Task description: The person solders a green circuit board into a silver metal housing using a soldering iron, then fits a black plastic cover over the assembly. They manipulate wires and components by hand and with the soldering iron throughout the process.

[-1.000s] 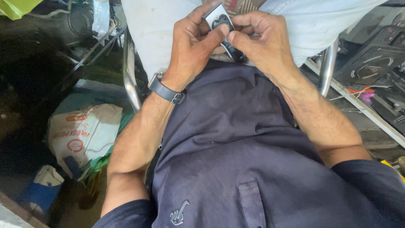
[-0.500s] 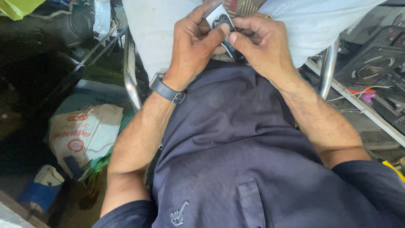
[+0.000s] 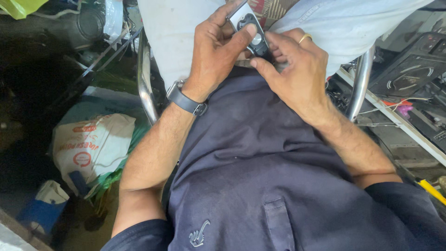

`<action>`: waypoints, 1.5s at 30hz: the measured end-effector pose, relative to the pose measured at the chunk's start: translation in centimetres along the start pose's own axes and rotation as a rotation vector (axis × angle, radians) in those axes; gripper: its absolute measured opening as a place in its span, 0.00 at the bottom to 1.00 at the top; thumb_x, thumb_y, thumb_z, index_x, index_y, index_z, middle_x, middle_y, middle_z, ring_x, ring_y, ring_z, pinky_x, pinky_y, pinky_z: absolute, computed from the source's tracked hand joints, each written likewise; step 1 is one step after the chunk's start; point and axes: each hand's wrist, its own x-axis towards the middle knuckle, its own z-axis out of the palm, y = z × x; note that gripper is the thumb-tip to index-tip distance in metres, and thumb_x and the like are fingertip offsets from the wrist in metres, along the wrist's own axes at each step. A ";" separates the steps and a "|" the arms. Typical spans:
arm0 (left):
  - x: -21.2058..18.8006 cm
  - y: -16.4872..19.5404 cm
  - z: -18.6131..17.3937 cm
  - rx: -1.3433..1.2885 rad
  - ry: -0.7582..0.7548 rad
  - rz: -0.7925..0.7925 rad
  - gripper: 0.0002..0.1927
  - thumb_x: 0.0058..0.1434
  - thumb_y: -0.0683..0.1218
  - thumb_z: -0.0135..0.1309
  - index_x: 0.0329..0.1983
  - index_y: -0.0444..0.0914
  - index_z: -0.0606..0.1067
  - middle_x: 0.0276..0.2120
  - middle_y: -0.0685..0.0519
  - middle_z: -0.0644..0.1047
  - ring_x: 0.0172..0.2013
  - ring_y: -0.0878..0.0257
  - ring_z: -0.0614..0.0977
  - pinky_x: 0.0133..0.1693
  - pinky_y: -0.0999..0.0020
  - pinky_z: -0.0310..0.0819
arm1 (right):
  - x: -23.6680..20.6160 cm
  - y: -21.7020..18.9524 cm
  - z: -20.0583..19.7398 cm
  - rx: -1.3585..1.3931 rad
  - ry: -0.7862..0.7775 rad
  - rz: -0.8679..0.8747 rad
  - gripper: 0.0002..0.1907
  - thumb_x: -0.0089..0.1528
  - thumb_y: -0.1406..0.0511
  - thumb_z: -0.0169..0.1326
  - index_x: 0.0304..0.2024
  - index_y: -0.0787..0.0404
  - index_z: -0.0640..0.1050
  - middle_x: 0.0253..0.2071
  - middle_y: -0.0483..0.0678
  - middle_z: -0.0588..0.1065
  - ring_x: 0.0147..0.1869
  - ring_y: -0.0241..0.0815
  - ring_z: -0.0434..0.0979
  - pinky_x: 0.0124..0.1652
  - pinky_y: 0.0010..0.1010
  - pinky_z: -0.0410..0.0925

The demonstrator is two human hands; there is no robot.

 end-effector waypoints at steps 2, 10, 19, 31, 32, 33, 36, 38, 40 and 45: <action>0.0 0.0 0.0 0.068 0.011 -0.001 0.25 0.74 0.41 0.59 0.72 0.33 0.68 0.32 0.51 0.79 0.30 0.70 0.80 0.32 0.75 0.77 | -0.3 -0.2 -0.1 -0.038 0.012 0.014 0.22 0.63 0.67 0.73 0.57 0.69 0.80 0.46 0.53 0.79 0.45 0.41 0.84 0.44 0.28 0.78; 0.2 0.8 0.3 -0.108 -0.023 -0.069 0.27 0.76 0.58 0.46 0.65 0.33 0.74 0.41 0.51 0.81 0.41 0.65 0.86 0.44 0.65 0.91 | -0.7 -0.4 -0.2 -0.056 0.044 0.023 0.18 0.64 0.69 0.71 0.54 0.68 0.81 0.41 0.51 0.79 0.42 0.40 0.83 0.41 0.27 0.77; 0.1 1.1 0.3 -0.044 0.007 -0.050 0.28 0.74 0.59 0.46 0.64 0.33 0.73 0.42 0.50 0.82 0.43 0.61 0.88 0.43 0.62 0.88 | -0.7 -0.2 0.1 -0.117 0.049 -0.027 0.17 0.65 0.70 0.70 0.54 0.69 0.81 0.41 0.52 0.79 0.42 0.41 0.83 0.41 0.28 0.76; 0.4 1.1 0.1 -0.009 -0.004 -0.036 0.27 0.73 0.61 0.46 0.51 0.32 0.78 0.37 0.51 0.83 0.40 0.64 0.88 0.43 0.61 0.92 | -0.7 -0.9 0.1 -0.052 0.066 -0.006 0.15 0.64 0.72 0.69 0.52 0.69 0.82 0.40 0.51 0.79 0.41 0.40 0.83 0.41 0.27 0.77; 0.4 1.0 0.1 0.005 0.000 -0.029 0.28 0.73 0.61 0.45 0.51 0.32 0.78 0.37 0.52 0.83 0.39 0.64 0.88 0.42 0.62 0.92 | -0.9 -0.8 0.1 -0.032 0.071 -0.012 0.15 0.65 0.72 0.69 0.52 0.69 0.81 0.41 0.51 0.79 0.42 0.40 0.83 0.42 0.27 0.77; 0.4 1.0 0.1 0.016 0.006 -0.020 0.28 0.73 0.62 0.45 0.51 0.33 0.78 0.37 0.53 0.83 0.39 0.65 0.87 0.42 0.62 0.92 | -1.0 -0.6 0.1 -0.013 0.073 -0.019 0.15 0.65 0.73 0.68 0.53 0.69 0.81 0.42 0.51 0.79 0.42 0.39 0.83 0.44 0.27 0.77; 0.4 0.9 0.0 0.059 0.029 -0.057 0.28 0.71 0.63 0.45 0.51 0.35 0.79 0.32 0.57 0.80 0.36 0.68 0.86 0.39 0.63 0.92 | -1.2 0.1 0.1 0.136 0.060 0.038 0.14 0.67 0.74 0.66 0.54 0.71 0.80 0.45 0.51 0.78 0.47 0.38 0.84 0.47 0.25 0.79; 0.4 0.8 -0.1 0.068 0.014 -0.040 0.29 0.74 0.64 0.44 0.47 0.34 0.79 0.29 0.58 0.77 0.35 0.68 0.85 0.40 0.62 0.90 | -1.1 0.7 0.2 0.272 0.059 0.129 0.12 0.67 0.74 0.66 0.52 0.72 0.80 0.46 0.50 0.77 0.46 0.36 0.82 0.46 0.24 0.78; 0.5 0.8 -0.2 0.091 0.017 -0.043 0.30 0.75 0.64 0.44 0.44 0.33 0.79 0.28 0.59 0.74 0.33 0.69 0.83 0.40 0.61 0.90 | -0.9 1.3 0.1 0.371 0.053 0.182 0.11 0.68 0.75 0.65 0.52 0.72 0.80 0.47 0.49 0.75 0.46 0.34 0.81 0.45 0.22 0.77; 0.8 1.1 -0.2 0.088 0.027 -0.068 0.28 0.70 0.65 0.43 0.48 0.38 0.80 0.25 0.61 0.72 0.32 0.71 0.82 0.38 0.61 0.89 | -0.8 2.1 -0.2 0.416 0.029 0.209 0.11 0.67 0.75 0.66 0.51 0.72 0.80 0.47 0.48 0.75 0.46 0.34 0.80 0.44 0.21 0.75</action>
